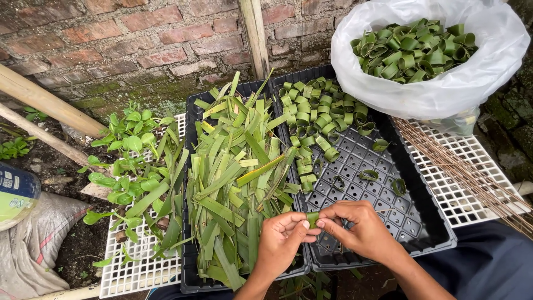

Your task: Folding long green leaves into small circular bundles and organizing them in a tray.

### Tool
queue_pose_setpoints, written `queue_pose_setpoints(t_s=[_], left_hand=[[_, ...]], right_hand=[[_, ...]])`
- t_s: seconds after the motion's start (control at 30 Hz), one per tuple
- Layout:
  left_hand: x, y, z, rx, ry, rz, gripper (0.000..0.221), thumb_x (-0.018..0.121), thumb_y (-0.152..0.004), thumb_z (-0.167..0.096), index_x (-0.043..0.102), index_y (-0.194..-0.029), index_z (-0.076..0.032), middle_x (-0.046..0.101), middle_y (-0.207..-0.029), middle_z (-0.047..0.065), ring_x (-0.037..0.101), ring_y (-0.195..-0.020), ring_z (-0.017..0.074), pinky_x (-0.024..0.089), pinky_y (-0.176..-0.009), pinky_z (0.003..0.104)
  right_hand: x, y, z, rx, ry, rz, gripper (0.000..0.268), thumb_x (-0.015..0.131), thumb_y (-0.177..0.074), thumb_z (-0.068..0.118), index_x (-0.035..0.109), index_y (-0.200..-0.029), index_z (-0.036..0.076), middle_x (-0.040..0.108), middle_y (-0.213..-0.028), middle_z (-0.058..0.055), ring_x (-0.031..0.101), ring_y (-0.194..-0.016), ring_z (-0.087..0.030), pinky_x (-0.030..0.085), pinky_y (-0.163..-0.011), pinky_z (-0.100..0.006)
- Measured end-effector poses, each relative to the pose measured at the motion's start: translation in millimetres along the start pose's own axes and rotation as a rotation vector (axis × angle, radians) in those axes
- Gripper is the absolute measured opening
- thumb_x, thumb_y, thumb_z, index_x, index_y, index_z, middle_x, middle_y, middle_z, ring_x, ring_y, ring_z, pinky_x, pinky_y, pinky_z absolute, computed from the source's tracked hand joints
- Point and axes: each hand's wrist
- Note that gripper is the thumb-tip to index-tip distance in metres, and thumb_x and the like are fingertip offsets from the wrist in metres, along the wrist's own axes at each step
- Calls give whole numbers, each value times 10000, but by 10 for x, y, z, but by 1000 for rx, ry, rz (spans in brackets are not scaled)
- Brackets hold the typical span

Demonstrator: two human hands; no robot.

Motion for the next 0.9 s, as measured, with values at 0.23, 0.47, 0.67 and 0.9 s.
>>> queue_pose_setpoints(t_s=[0.23, 0.47, 0.67, 0.9], left_hand=[[47, 4, -122, 40, -86, 2, 268, 625, -959, -88, 678, -1142, 101, 791, -932, 252, 828, -912, 318, 731, -695, 343], [72, 43, -286, 63, -209, 20, 233, 662, -911, -51, 726, -1117, 35, 800, -1003, 211, 825, -943, 252, 723, -785, 314], [149, 7, -285, 55, -221, -69, 195, 730, -855, -54, 803, -1035, -40, 847, -944, 94, 826, -833, 156, 719, -786, 287], [110, -20, -189, 333, -496, -178, 171, 707, -846, -75, 797, -987, -44, 832, -882, 53, 814, -760, 149, 710, -744, 282]], right_hand=[[-57, 34, -34, -2, 101, 43, 95, 764, -877, 194, 797, -922, 118, 796, -757, 7, 714, -634, -129, 589, -578, -269], [-48, 63, -80, -80, 237, 53, 122, 737, -899, 215, 792, -945, 116, 831, -831, -3, 796, -697, -163, 653, -647, -300], [11, 88, -87, -49, 258, 55, 160, 759, -891, 252, 809, -973, 125, 843, -863, -5, 809, -730, -168, 674, -690, -314], [-83, 93, -95, 109, 339, 170, 228, 677, -932, 278, 811, -1058, 144, 864, -987, 18, 829, -837, -202, 630, -748, -357]])
Point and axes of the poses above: each hand's wrist, its own y-axis away from the middle knuckle, its own x-axis out of the palm, z = x × y
